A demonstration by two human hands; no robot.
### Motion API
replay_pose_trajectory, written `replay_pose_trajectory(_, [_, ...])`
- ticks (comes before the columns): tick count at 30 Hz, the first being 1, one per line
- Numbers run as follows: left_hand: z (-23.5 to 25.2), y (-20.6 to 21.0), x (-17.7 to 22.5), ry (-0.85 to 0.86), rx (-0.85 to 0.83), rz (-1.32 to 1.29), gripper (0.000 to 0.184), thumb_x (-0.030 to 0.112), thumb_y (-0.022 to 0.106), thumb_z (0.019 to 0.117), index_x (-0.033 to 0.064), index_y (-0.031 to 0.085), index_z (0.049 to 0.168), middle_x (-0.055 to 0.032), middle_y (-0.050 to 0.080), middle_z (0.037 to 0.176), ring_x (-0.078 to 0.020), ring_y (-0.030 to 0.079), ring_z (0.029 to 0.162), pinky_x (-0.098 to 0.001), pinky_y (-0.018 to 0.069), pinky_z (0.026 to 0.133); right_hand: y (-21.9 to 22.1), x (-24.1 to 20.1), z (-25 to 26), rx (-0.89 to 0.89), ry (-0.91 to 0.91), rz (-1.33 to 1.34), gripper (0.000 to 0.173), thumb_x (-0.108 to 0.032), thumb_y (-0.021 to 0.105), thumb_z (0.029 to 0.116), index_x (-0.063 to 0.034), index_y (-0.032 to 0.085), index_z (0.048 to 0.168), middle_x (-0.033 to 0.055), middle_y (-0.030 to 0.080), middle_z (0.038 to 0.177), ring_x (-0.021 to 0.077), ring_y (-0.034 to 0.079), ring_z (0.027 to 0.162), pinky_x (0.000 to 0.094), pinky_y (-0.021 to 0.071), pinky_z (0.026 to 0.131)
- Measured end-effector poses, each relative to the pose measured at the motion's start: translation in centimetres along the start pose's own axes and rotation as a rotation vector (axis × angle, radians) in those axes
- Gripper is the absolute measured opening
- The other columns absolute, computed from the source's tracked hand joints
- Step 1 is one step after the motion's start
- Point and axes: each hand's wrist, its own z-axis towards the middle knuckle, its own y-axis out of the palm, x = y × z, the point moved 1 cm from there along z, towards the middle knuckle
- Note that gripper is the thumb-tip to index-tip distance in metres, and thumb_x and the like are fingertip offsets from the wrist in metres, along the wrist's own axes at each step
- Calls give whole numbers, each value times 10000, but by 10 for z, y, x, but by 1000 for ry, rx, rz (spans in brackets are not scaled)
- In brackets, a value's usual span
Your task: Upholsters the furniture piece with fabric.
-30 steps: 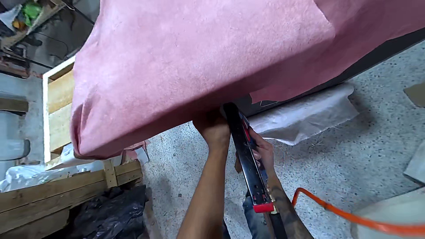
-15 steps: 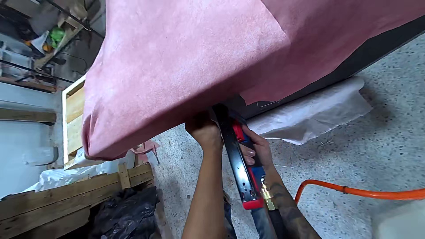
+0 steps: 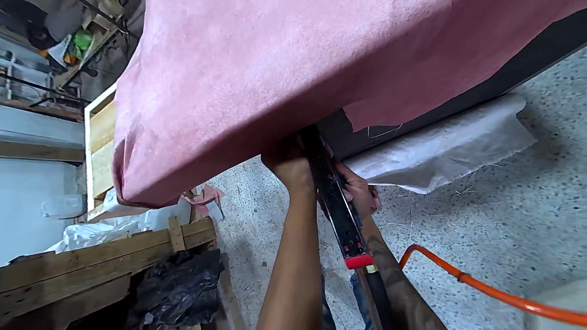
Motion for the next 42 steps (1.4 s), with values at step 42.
replay_pose_trajectory(42, [46,-117,-25,-84,-63,-317,237,-139,624,902,51,602,1041,-26,718,952,-145,708,965,-380,598,929,-34,87,11,-17,2,-2,501,-463,367,1092,-26,587,1197,25,576,634,117,610,465,233,523,432])
